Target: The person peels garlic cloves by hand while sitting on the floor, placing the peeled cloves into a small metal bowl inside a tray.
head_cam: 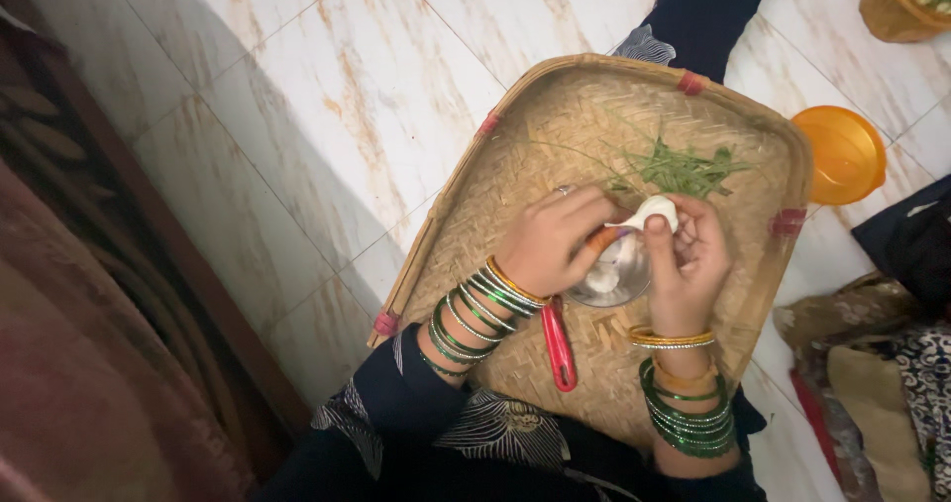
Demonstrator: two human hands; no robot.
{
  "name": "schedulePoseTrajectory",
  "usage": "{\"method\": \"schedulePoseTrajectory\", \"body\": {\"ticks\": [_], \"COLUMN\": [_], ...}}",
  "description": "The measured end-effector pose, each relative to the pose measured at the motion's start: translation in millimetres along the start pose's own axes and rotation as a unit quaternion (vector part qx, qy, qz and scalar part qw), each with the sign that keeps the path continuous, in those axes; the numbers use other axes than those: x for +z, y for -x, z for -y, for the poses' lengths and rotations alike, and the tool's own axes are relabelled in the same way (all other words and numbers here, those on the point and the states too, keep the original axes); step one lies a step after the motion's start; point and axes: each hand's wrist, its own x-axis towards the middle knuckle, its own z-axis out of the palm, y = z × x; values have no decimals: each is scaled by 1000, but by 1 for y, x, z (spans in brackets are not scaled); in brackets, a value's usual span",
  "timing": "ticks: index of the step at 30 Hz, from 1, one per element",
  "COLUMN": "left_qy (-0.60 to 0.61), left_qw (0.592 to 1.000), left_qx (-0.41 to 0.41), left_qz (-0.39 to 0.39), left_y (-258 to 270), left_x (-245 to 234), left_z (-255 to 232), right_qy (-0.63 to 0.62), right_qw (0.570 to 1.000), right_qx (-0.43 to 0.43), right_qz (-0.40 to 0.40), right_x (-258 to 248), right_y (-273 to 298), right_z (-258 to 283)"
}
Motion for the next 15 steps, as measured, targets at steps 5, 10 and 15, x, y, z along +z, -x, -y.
{"method": "schedulePoseTrajectory", "body": {"ticks": [5,10,15], "left_qy": [-54,-69,-35], "left_qw": [997,996,998], "left_qx": [28,21,32], "left_qz": [40,48,49], "left_y": [0,1,-1], "left_x": [6,6,3], "left_z": [-7,-4,2], "right_qy": [59,67,99], "right_qw": [998,998,995], "right_qx": [-23,-3,16], "right_qz": [-8,-14,-6], "right_x": [0,1,1], "right_y": [2,2,3], "right_z": [-4,-3,-1]}}
